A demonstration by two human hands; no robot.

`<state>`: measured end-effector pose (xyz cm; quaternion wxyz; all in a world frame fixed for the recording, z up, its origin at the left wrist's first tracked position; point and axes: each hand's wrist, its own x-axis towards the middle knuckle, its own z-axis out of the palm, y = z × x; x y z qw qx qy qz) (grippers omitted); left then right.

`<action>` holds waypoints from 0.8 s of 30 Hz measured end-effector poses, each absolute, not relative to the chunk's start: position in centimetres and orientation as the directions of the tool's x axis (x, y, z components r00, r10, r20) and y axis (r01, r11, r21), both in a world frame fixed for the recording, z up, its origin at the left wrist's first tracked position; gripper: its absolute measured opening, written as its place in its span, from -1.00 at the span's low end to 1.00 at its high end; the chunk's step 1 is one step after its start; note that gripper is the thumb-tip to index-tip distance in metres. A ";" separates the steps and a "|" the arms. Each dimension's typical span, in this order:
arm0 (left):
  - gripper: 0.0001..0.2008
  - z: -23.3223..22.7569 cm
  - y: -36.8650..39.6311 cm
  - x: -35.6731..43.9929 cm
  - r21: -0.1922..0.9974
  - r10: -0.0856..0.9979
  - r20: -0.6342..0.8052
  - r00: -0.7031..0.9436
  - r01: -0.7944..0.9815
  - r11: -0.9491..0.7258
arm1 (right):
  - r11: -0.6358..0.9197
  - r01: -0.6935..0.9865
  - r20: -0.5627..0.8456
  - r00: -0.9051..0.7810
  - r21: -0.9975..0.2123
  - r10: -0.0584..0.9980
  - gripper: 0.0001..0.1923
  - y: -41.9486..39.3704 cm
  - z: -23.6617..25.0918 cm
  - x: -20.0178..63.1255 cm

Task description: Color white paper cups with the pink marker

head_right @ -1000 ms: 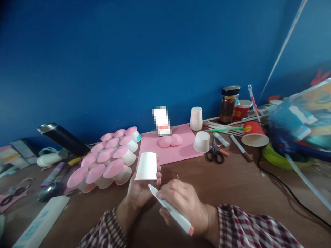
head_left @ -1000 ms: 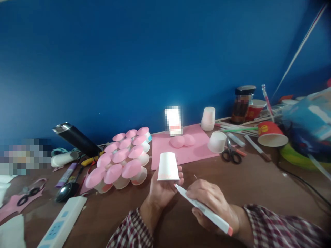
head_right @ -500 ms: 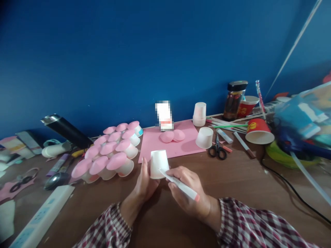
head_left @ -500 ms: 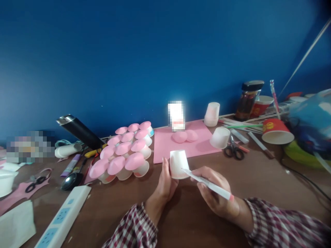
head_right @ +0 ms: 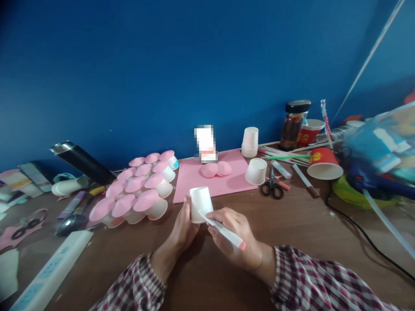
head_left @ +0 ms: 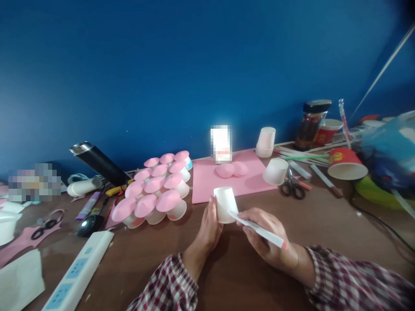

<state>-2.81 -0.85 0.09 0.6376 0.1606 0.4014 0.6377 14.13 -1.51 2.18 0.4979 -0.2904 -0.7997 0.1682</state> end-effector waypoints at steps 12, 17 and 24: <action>-0.83 2.4 -0.8 -1.5 0.787 0.975 -0.220 -0.036 -0.597 0.156 | 0.768 0.309 0.697 -0.323 -0.561 0.639 -0.87 -1.5 2.0 13.8; -0.90 2.4 -0.9 -1.6 0.794 0.964 -0.258 -0.065 -0.583 0.173 | 0.772 0.307 0.697 -0.333 -0.556 0.635 -0.87 -1.5 1.9 13.8; -0.72 1.0 -0.7 -1.7 0.774 0.977 -0.210 -0.029 -0.616 0.148 | 0.765 0.320 0.691 -0.329 -0.560 0.644 -0.88 -1.6 2.1 13.8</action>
